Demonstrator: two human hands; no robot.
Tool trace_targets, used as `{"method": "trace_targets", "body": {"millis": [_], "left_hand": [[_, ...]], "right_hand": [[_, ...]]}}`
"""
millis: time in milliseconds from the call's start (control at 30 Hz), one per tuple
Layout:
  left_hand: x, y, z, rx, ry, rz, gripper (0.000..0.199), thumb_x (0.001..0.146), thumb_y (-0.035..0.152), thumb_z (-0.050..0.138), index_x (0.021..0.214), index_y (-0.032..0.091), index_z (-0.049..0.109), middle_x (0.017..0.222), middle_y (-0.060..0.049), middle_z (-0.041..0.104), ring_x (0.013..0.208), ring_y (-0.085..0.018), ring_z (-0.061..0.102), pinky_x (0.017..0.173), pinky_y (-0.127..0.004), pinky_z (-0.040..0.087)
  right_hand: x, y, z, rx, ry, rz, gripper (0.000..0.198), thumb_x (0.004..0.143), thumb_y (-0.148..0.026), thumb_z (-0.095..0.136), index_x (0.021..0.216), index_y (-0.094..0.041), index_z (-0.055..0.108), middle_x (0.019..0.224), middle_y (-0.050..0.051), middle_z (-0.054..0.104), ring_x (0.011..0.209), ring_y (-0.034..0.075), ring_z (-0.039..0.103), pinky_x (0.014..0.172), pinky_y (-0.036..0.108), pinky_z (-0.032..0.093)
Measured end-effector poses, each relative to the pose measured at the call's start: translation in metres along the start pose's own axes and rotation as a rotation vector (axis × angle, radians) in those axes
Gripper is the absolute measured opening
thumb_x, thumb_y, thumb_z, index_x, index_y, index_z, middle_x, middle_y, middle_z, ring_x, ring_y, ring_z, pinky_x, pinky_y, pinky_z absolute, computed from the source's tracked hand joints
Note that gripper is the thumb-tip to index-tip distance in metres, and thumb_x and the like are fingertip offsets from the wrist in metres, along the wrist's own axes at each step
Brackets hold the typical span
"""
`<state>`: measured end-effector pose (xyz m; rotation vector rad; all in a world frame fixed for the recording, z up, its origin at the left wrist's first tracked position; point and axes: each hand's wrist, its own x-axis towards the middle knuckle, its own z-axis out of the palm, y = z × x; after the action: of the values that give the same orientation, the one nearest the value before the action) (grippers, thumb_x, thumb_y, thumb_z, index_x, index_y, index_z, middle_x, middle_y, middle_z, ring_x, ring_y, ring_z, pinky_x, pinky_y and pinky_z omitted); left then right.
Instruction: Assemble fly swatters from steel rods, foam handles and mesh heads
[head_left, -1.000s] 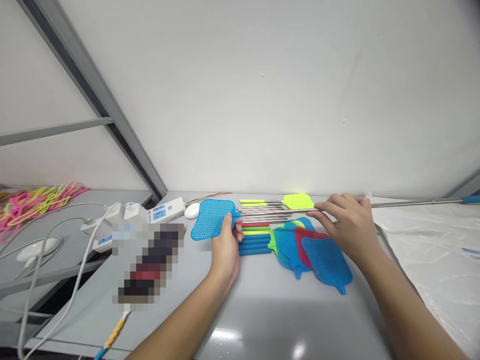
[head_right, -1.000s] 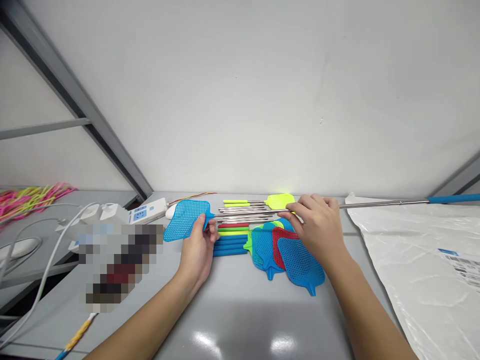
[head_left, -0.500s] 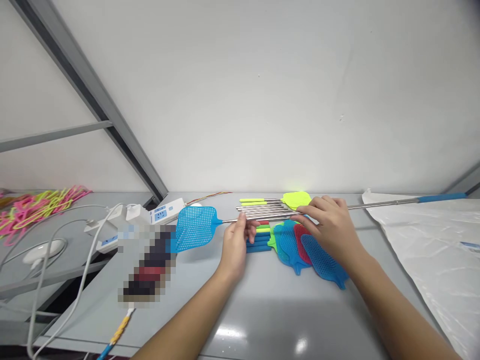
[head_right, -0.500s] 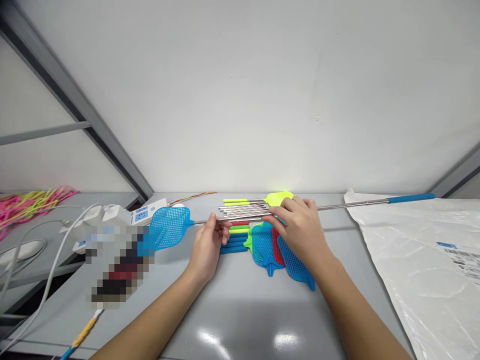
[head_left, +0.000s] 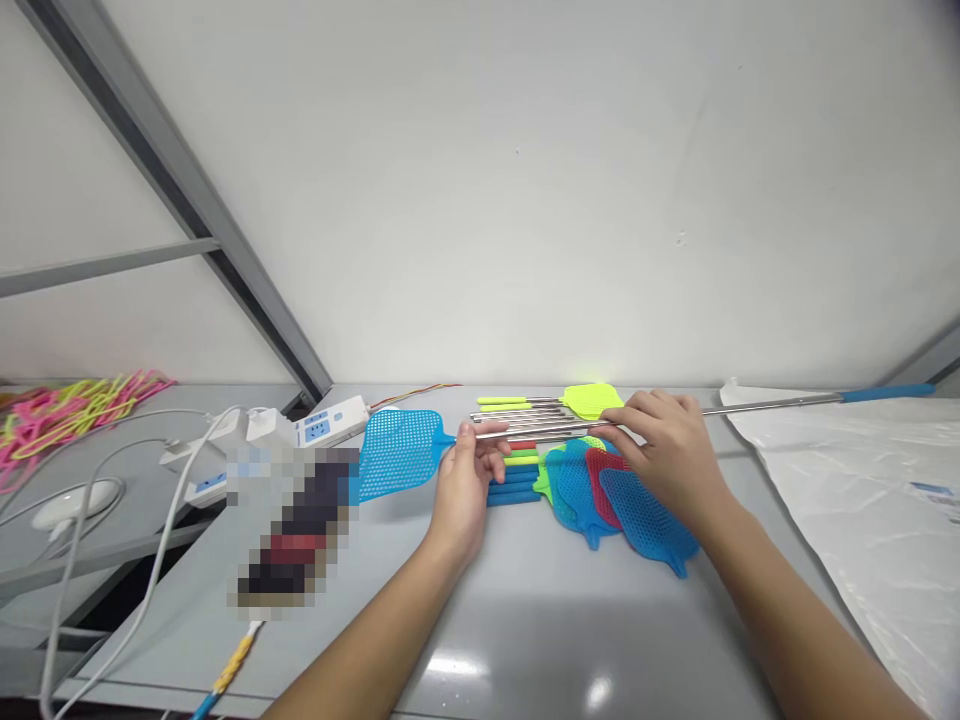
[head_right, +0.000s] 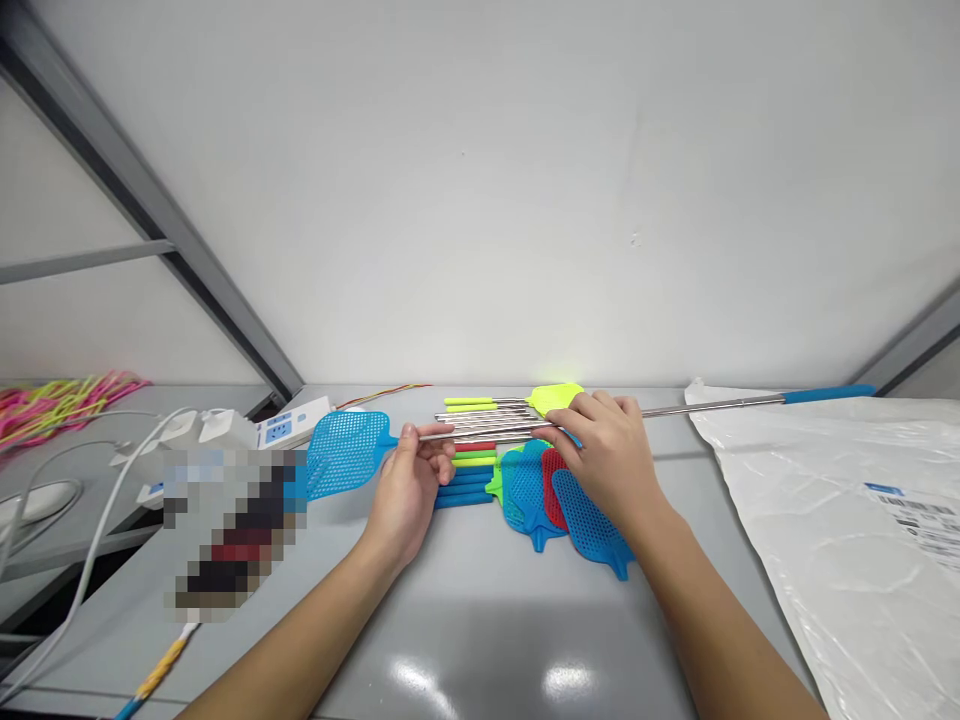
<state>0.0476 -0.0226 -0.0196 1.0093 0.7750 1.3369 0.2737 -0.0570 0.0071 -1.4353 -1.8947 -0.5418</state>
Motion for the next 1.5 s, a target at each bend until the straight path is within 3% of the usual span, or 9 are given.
{"method": "trace_targets", "body": {"millis": [300,433,533,833,1000,1167,1300,1367,1500], "left_hand": [[-0.001,-0.006,0.002,-0.063,-0.038,-0.038,0.046,0.091,0.054,0.045,0.102,0.016,0.067,0.080,-0.005,0.064,0.063,-0.011,0.054,0.063,-0.025,0.046],[-0.008,-0.007,0.012,-0.041,-0.172,-0.059,0.047,0.092,0.054,0.043,0.109,0.017,0.066,0.099,-0.010,0.066,0.071,-0.013,0.058,0.068,-0.028,0.048],[-0.010,-0.008,0.015,-0.045,-0.198,-0.038,0.047,0.092,0.055,0.043,0.111,0.018,0.065,0.114,-0.011,0.064,0.073,-0.014,0.059,0.068,-0.029,0.049],[-0.019,-0.012,0.020,0.008,-0.283,-0.038,0.052,0.091,0.058,0.041,0.121,0.021,0.062,0.106,-0.009,0.065,0.087,-0.019,0.059,0.073,-0.031,0.048],[-0.023,-0.013,0.020,0.078,-0.311,-0.056,0.056,0.091,0.060,0.041,0.130,0.021,0.054,0.084,-0.006,0.064,0.078,-0.017,0.058,0.073,-0.029,0.045],[-0.030,-0.018,0.021,-0.046,-0.285,-0.054,0.054,0.090,0.060,0.041,0.127,0.022,0.052,0.099,-0.008,0.063,0.073,-0.015,0.056,0.071,-0.029,0.045],[-0.032,-0.016,0.026,-0.198,-0.284,-0.200,0.055,0.087,0.064,0.044,0.118,0.020,0.056,0.110,-0.009,0.060,0.067,-0.013,0.055,0.065,-0.030,0.046],[-0.030,-0.012,0.026,-0.274,-0.226,-0.258,0.055,0.086,0.065,0.045,0.114,0.019,0.057,0.107,-0.009,0.060,0.066,-0.013,0.056,0.062,-0.029,0.046],[-0.016,0.000,0.016,-0.403,0.006,-0.231,0.042,0.084,0.057,0.055,0.102,0.019,0.061,0.093,-0.004,0.064,0.064,-0.011,0.056,0.061,-0.026,0.047]], "right_hand": [[0.003,-0.011,-0.003,-0.064,0.058,-0.021,0.024,0.092,-0.039,0.056,0.079,-0.023,0.068,0.066,-0.002,0.059,0.066,0.014,0.046,0.068,0.033,0.023],[0.004,-0.024,-0.001,-0.010,0.015,-0.044,0.025,0.092,-0.039,0.055,0.080,-0.022,0.068,0.066,-0.002,0.059,0.066,0.013,0.047,0.068,0.033,0.023],[0.004,-0.033,0.000,-0.002,0.014,-0.026,0.025,0.092,-0.039,0.055,0.081,-0.022,0.068,0.066,-0.002,0.059,0.067,0.013,0.047,0.068,0.033,0.023],[0.003,-0.059,0.008,0.072,-0.048,-0.031,0.023,0.094,-0.031,0.051,0.078,-0.022,0.066,0.064,-0.002,0.056,0.069,0.014,0.047,0.071,0.032,0.024],[0.002,-0.056,0.011,0.099,-0.076,-0.019,0.022,0.094,-0.029,0.051,0.081,-0.024,0.068,0.066,-0.002,0.056,0.070,0.014,0.047,0.071,0.032,0.025],[0.002,-0.046,0.012,0.057,-0.034,0.002,0.024,0.094,-0.038,0.053,0.083,-0.022,0.068,0.069,-0.001,0.058,0.069,0.013,0.049,0.070,0.033,0.024],[0.003,-0.038,0.009,0.026,-0.008,0.043,0.024,0.093,-0.038,0.053,0.083,-0.023,0.068,0.069,-0.001,0.059,0.069,0.014,0.050,0.071,0.033,0.024],[0.003,-0.032,0.006,0.008,0.017,0.066,0.025,0.093,-0.040,0.054,0.082,-0.023,0.069,0.070,-0.001,0.060,0.069,0.014,0.050,0.071,0.033,0.024],[0.003,-0.022,0.004,-0.026,0.053,0.087,0.026,0.093,-0.042,0.053,0.082,-0.023,0.069,0.069,-0.001,0.060,0.068,0.013,0.050,0.071,0.033,0.023]]}}
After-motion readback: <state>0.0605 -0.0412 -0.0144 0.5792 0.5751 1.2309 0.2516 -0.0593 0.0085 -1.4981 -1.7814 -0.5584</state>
